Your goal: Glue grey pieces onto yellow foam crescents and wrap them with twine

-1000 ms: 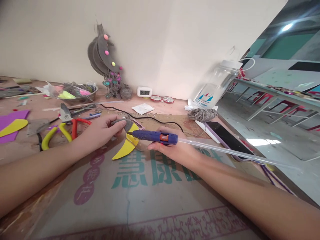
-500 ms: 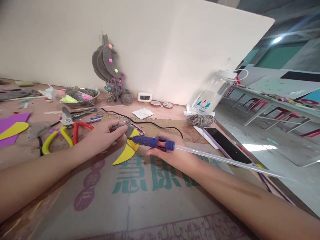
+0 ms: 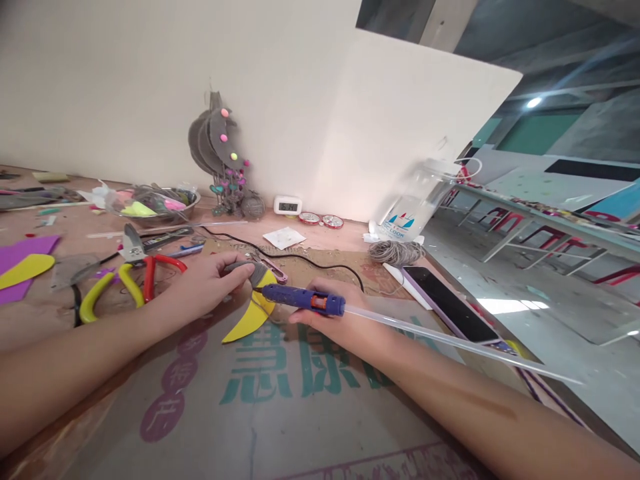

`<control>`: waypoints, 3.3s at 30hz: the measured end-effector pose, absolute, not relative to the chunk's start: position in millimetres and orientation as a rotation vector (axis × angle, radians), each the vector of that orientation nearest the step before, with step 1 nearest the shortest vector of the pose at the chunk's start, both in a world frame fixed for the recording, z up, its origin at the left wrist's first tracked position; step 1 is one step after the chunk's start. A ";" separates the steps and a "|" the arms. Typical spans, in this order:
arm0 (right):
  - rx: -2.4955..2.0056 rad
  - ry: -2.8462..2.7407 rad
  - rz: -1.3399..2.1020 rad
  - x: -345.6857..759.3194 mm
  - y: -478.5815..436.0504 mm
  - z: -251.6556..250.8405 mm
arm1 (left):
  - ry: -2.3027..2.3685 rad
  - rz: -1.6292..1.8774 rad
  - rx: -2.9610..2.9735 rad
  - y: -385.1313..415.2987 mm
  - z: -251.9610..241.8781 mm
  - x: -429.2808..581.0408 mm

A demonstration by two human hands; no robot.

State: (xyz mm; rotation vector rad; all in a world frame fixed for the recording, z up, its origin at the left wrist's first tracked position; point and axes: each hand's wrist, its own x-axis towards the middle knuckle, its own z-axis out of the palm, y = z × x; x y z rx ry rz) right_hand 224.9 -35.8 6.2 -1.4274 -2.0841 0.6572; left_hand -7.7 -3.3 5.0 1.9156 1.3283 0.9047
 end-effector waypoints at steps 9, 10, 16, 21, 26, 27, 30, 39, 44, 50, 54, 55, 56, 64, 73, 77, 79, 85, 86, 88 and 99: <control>-1.431 -2.029 0.756 220.9 -38.8 9.4 | 1.323 0.915 1.925 -3.3 3.4 -7.9; -1.430 -2.034 0.739 221.0 -38.4 9.2 | 1.320 0.915 1.920 -3.5 3.5 -7.7; -1.416 -2.085 0.642 222.4 -36.4 7.2 | 1.333 0.899 1.927 -3.5 4.5 -6.6; -1.419 -2.111 0.590 222.0 -37.6 7.9 | 1.335 0.911 1.954 -1.8 1.8 -8.0; -1.444 -2.068 0.600 223.6 -37.4 6.5 | 1.349 0.900 1.962 -2.1 2.1 -8.8; -1.444 -2.060 0.609 224.2 -37.3 6.0 | 1.353 0.900 1.960 -2.3 2.4 -8.7; -1.437 -2.058 0.638 225.3 -37.3 5.0 | 1.356 0.893 1.946 -2.7 3.1 -8.2; -1.414 -2.065 0.628 223.1 -38.6 5.9 | 1.354 0.879 1.928 -3.0 5.3 -7.3; -1.437 -1.995 0.632 224.8 -37.7 4.6 | 1.354 0.880 1.923 -3.5 5.8 -7.6; -1.418 -1.976 0.692 224.6 -37.3 9.3 | 1.365 0.871 1.908 -3.8 5.5 -7.8; -1.437 -1.953 0.708 224.3 -37.8 10.2 | 1.351 0.861 1.911 -4.3 5.2 -8.1; -1.441 -1.952 0.704 224.4 -38.0 10.2 | 1.352 0.860 1.911 -4.4 5.1 -8.2; -1.445 -1.955 0.700 224.5 -38.1 10.2 | 1.353 0.861 1.911 -4.4 4.9 -8.4; -1.449 -1.970 0.644 226.4 -35.5 9.5 | 1.349 0.855 1.906 -4.2 3.5 -8.2; -1.441 -1.948 0.672 227.5 -34.4 9.2 | 1.346 0.848 1.931 -4.7 4.6 -8.3; -1.453 -1.943 0.663 228.5 -33.8 9.1 | 1.347 0.849 1.943 -4.4 5.1 -8.1; -1.457 -1.946 0.644 229.2 -33.4 8.9 | 1.344 0.854 1.949 -4.3 4.9 -8.0; -1.476 -1.942 0.650 230.3 -33.6 9.0 | 1.357 0.855 1.957 -3.2 2.8 -8.6; -1.476 -1.938 0.653 230.2 -33.7 9.2 | 1.355 0.858 1.956 -3.0 2.4 -8.7; -1.473 -1.936 0.649 229.9 -33.8 9.5 | 1.349 0.859 1.950 -3.0 2.0 -8.8; -1.475 -1.914 0.653 229.4 -32.5 10.0 | 1.325 0.847 1.962 -5.4 6.0 -8.0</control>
